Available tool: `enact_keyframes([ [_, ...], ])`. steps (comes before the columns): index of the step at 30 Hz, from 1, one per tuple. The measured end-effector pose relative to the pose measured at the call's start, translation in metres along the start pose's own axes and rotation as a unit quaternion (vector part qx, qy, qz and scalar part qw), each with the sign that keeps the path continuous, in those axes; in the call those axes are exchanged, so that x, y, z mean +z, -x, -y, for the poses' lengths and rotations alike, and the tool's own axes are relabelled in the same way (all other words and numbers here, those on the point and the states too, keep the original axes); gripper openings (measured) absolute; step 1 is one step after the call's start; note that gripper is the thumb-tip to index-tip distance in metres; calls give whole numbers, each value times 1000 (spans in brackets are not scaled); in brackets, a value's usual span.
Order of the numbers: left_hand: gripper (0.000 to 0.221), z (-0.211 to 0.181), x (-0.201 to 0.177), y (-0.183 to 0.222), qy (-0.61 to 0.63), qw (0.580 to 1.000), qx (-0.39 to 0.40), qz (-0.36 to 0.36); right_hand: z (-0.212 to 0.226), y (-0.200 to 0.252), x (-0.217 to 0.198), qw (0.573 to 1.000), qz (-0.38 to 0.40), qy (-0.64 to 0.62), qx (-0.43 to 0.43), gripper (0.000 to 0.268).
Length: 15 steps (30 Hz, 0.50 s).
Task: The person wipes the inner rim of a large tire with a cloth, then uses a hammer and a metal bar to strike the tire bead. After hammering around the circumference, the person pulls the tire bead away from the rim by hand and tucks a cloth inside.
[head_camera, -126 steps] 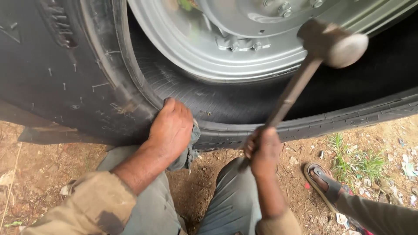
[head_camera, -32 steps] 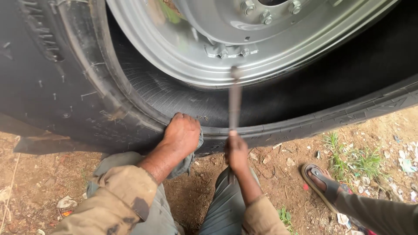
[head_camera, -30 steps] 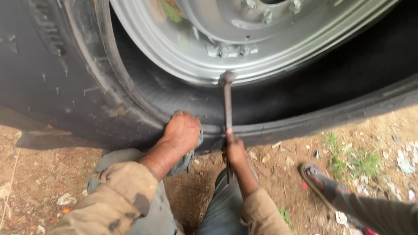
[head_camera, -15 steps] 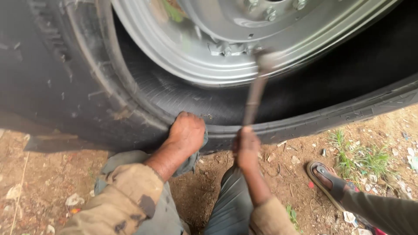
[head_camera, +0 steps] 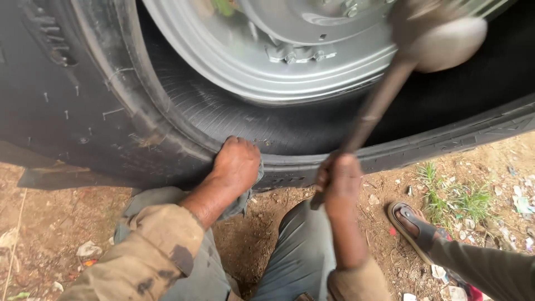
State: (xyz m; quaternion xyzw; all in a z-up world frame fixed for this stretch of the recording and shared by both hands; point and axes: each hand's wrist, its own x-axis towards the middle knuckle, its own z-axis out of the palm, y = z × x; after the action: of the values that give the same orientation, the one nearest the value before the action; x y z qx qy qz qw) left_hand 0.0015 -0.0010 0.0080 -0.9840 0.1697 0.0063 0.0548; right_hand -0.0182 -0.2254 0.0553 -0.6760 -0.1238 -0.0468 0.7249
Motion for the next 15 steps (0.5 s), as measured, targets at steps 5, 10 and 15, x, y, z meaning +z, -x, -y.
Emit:
enact_keyframes([
  [5,18,1,3,-2,-7,999,3,37,-88,5,7,938,-24,142,316,40],
  [10,16,0,6,8,10,1000,3,5,-2,2,14,925,-49,76,369,46],
  [15,15,2,-1,-1,9,1000,-2,-9,12,2,2,971,-43,-27,234,39],
])
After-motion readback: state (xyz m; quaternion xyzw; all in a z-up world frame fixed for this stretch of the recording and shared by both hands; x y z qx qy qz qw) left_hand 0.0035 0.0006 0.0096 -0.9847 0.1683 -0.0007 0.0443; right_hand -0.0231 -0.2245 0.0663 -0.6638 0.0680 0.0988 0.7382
